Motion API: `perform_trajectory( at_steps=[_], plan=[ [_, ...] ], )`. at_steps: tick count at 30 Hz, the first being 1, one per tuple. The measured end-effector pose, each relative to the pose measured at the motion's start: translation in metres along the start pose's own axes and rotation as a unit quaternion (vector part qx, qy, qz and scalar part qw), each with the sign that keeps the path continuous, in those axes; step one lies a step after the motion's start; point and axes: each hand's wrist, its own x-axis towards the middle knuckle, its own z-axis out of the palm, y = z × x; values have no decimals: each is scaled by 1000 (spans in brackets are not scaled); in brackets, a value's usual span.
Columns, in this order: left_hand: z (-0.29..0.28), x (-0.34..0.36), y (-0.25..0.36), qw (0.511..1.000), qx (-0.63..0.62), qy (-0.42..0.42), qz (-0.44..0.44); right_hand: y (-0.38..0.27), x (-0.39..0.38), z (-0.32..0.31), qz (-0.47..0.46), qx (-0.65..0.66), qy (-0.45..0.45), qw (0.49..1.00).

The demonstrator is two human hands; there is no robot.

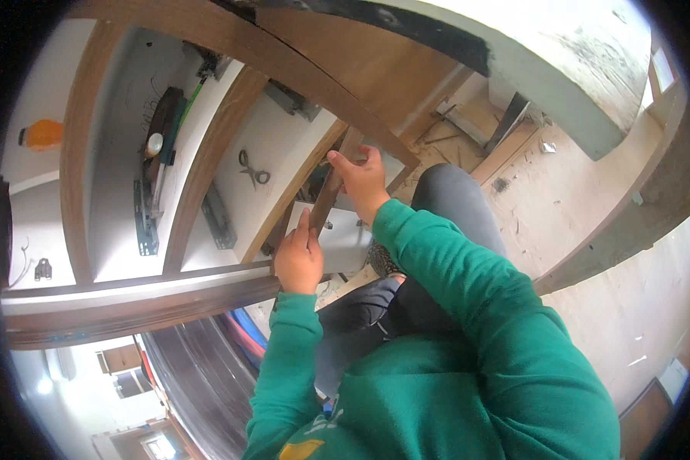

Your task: The person installs a curved wooden trim piece along the edge of a white cabinet. They repeatedly align and press the trim into place, then use a hammer to tap it flush. The trim remains attached to the cabinet edge by the end of the clip.

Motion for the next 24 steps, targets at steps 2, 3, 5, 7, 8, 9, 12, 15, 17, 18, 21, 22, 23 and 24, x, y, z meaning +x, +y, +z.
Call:
perform_trajectory(
  at_steps=[2, 3, 5, 7, 8, 9, 12, 15, 17, 18, 21, 22, 23, 24],
  plan=[
    [3, 0, 1, 1000, 12, -20, 0, 1, 5, 4, -24, -8, 26, 999],
    [5, 0, 0, 1000, 9, -11, 3, 3, 7, 7, -39, -13, 34, 999],
    [5, 2, -1, 1000, 12, -8, -7, 6, 10, 13, -63, -13, 41, 997],
    [3, 5, -4, 1000, 11, -8, -13, 10, 13, 17, -83, -5, 39, 996],
    [2, 6, -5, 1000, 13, -4, -12, 11, 15, 18, -81, -4, 30, 996],
    [1, 8, -8, 1000, 23, -10, -9, 12, 16, 18, -79, -4, 21, 997],
    [0, 13, -14, 999, 40, 1, 11, 14, 19, 18, -79, 5, -5, 997],
    [2, 15, -18, 999, 31, 13, 12, 17, 22, 17, -78, -1, -25, 997],
    [4, 16, -21, 1000, 30, 1, 0, 19, 24, 17, -76, 5, -32, 997],
    [4, 17, -21, 1000, 29, 4, 0, 19, 26, 17, -74, 16, -32, 997],
    [6, 20, -23, 1000, 27, 9, 0, 18, 29, 15, -70, 30, -38, 996],
    [6, 21, -23, 1000, 28, 8, 0, 18, 30, 14, -68, 31, -39, 996],
    [7, 22, -23, 1000, 30, 7, 0, 17, 30, 13, -70, 27, -40, 996],
    [7, 23, -23, 1000, 28, 5, 2, 17, 31, 13, -70, 23, -40, 996]
  ],
)
